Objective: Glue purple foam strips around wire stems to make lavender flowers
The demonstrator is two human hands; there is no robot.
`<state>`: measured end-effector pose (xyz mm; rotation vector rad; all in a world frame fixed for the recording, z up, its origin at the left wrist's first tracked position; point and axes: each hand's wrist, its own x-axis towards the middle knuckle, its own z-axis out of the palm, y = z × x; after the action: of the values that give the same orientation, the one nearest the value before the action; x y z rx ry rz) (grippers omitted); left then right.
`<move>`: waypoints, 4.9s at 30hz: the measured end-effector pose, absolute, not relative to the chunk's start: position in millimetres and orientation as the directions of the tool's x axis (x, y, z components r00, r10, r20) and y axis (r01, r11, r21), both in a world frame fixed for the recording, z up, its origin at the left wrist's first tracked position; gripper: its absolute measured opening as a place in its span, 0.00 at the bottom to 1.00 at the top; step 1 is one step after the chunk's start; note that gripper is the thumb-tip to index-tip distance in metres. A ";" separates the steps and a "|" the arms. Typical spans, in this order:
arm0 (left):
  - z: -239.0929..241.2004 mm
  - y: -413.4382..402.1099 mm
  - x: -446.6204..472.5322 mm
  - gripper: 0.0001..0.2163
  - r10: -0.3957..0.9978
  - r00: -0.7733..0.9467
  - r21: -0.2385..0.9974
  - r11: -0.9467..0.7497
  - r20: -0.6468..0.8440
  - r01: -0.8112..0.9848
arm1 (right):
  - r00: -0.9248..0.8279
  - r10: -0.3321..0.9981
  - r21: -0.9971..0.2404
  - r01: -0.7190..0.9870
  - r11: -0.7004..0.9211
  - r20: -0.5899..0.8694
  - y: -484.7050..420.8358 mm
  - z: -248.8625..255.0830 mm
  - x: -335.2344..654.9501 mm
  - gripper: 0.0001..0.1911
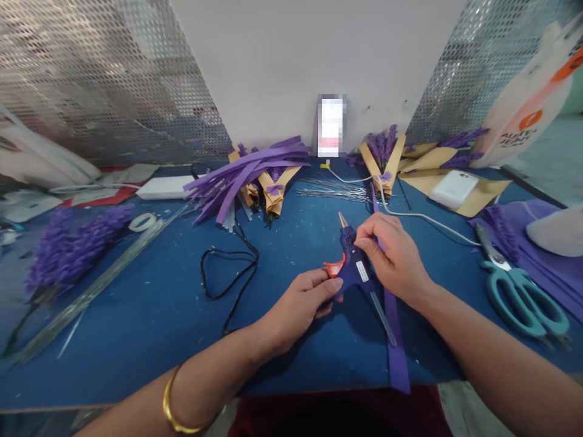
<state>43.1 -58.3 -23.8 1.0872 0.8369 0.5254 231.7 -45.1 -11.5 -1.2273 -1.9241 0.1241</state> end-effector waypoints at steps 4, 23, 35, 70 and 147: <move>-24.5 -56.5 41.7 0.14 0.730 0.600 0.913 0.408 -0.328 0.003 | -0.058 0.813 -0.610 0.631 0.479 0.579 -48.1 -9.8 234.9 0.10; -27.5 -54.8 42.7 0.14 0.732 0.596 0.914 0.406 -0.331 0.008 | -0.075 0.859 -0.602 0.682 0.415 0.507 -45.2 -10.5 232.2 0.06; -24.5 -54.1 41.8 0.14 0.748 0.577 0.907 0.421 -0.329 -0.028 | 0.183 0.844 -0.744 0.588 0.317 0.504 -47.1 -9.1 236.0 0.03; -25.3 -53.2 41.5 0.15 0.759 0.561 0.913 0.407 -0.330 -0.013 | -0.339 0.694 -0.196 0.798 0.569 0.635 -45.5 -8.3 241.1 0.07; -25.4 -54.6 42.3 0.14 0.755 0.567 0.904 0.425 -0.330 -0.039 | 0.128 0.950 -0.871 0.448 0.201 0.285 -41.8 -10.0 237.2 0.09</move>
<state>42.3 -54.6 -25.4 1.0195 0.8372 0.5759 237.2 -41.8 -10.0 -1.4037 -1.4790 0.6349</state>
